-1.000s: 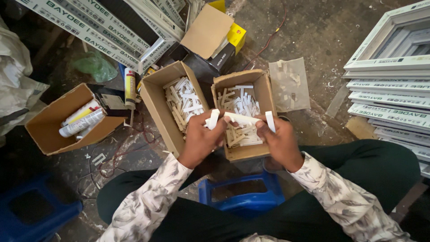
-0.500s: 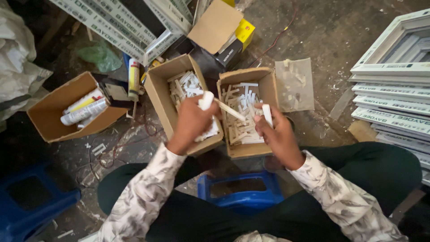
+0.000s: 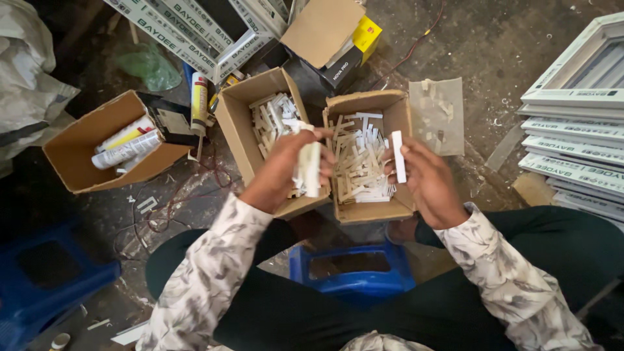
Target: The person sits on a stool and sorts small white plastic clips from one cardboard box into another. They pick up clips with both hands, inspect them, and place them into the second box, occasionally adjusting the pile.
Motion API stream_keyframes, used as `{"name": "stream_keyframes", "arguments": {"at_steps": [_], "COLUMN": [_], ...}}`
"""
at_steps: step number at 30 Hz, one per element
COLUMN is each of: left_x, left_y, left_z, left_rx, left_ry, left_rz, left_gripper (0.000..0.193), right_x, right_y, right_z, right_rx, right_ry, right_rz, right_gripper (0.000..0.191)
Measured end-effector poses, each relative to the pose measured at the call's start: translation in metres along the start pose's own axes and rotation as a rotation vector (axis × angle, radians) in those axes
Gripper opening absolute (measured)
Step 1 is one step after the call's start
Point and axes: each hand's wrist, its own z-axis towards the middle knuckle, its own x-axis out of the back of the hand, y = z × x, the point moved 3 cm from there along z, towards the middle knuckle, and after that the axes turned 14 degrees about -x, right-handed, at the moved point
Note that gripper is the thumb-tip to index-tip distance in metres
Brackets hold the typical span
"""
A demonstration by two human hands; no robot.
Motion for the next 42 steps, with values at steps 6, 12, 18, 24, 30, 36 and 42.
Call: {"name": "stream_keyframes", "arguments": {"at_steps": [6,12,18,24,30,36,42], "left_x": [-0.034,-0.037,-0.047,-0.050,-0.040,-0.034,-0.054], "left_y": [-0.040,-0.052,-0.067,-0.078,-0.083,-0.071,-0.051], "left_z": [0.006,0.002,0.000,-0.006,0.002,-0.005,-0.012], "left_rx": [0.051,0.060,-0.009,0.084,-0.076,-0.100,-0.411], "left_ry": [-0.203,-0.237,-0.244,-0.292,-0.096,-0.067,-0.086], "left_rz": [-0.345,-0.330,-0.429,-0.323,-0.090,0.050,0.367], "left_gripper": [0.049,0.057,0.061,0.059,0.039,0.033,0.047], "right_x": [-0.015,-0.014,-0.044,-0.054,-0.029,-0.018,-0.018], "right_y": [0.037,0.025,0.011,0.006,0.015,0.023,0.025], "right_z": [0.002,0.003,-0.036,-0.045,-0.028,-0.013,-0.014], "right_rx": [-0.097,0.108,0.502,0.700,0.262,0.134,0.234], "right_ry": [-0.047,0.049,0.260,0.277,0.189,0.035,0.071], "right_rz": [-0.013,-0.103,-0.895,-1.109,-0.779,-0.587,-0.726], "right_gripper": [0.032,0.038,0.035,0.029,0.030,0.024,0.024]}}
